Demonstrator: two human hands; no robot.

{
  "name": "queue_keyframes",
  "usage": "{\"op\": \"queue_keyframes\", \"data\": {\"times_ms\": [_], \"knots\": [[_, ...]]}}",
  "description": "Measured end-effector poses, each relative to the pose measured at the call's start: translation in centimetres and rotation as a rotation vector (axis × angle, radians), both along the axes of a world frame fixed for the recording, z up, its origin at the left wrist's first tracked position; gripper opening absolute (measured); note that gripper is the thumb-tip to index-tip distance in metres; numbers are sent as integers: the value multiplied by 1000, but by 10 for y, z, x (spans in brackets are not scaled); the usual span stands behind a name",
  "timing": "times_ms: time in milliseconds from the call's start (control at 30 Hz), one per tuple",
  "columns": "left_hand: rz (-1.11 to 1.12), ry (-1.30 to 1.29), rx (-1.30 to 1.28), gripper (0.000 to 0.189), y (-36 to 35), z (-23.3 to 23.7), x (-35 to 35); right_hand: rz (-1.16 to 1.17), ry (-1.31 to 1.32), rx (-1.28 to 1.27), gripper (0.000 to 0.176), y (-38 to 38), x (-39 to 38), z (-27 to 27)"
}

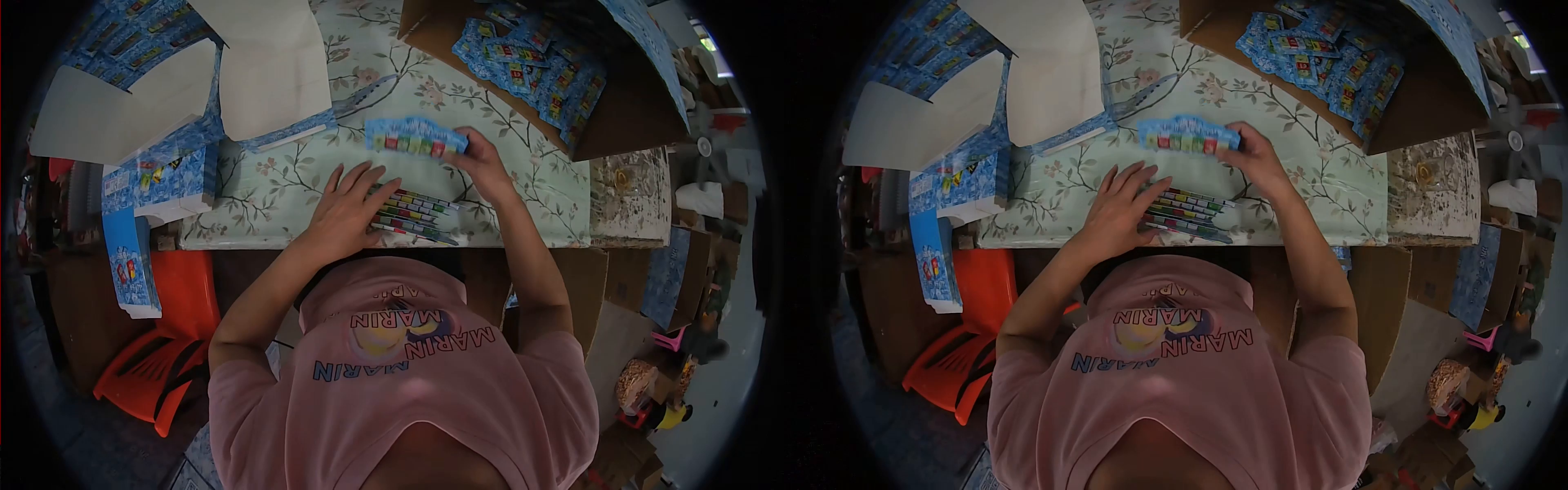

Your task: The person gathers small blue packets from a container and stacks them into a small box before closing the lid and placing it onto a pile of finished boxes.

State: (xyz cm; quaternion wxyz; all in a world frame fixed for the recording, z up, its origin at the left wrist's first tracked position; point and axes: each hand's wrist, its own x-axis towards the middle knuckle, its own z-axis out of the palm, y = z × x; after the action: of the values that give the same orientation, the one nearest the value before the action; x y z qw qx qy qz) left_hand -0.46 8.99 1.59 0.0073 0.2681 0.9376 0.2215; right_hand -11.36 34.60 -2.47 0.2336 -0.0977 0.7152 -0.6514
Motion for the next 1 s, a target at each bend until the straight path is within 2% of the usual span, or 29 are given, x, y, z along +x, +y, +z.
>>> {"op": "queue_keyframes", "data": {"times_ms": [67,133,167,200,233,300,333,400,500,667,733,833,900,933,1000], "knots": [[48,43,9,88,-7,-9,6,99,-38,25,36,22,22,1],[157,-42,222,95,-13,-25,7,191,-74,43,41,26,43,10],[158,-49,220,95,-13,-28,6,226,-3,131,51,26,52,27],[165,-176,360,99,-10,-31,2,260,70,220,62,25,59,40],[169,-300,500,103,-7,-31,-3,257,70,220,62,23,64,46],[142,-294,484,106,8,-29,-14,352,485,672,83,14,70,54],[118,-288,469,109,17,-28,-20,349,489,677,83,13,70,57],[114,-268,476,111,33,-31,-32,312,424,871,87,13,66,62],[82,-268,490,115,45,-36,-37,315,485,1027,88,20,62,69],[71,-389,639,121,49,-49,-38,275,529,945,90,16,64,54],[94,-267,603,123,56,-47,-38,256,526,916,90,6,64,49],[70,-303,615,123,52,-50,-39,242,590,895,91,-2,59,45],[41,-256,599,119,51,-54,-38,261,794,944,90,-2,56,40],[21,-204,573,115,44,-53,-38,274,810,924,90,-4,54,41],[54,-139,563,108,31,-44,-36,300,565,887,88,-5,53,45]]}}
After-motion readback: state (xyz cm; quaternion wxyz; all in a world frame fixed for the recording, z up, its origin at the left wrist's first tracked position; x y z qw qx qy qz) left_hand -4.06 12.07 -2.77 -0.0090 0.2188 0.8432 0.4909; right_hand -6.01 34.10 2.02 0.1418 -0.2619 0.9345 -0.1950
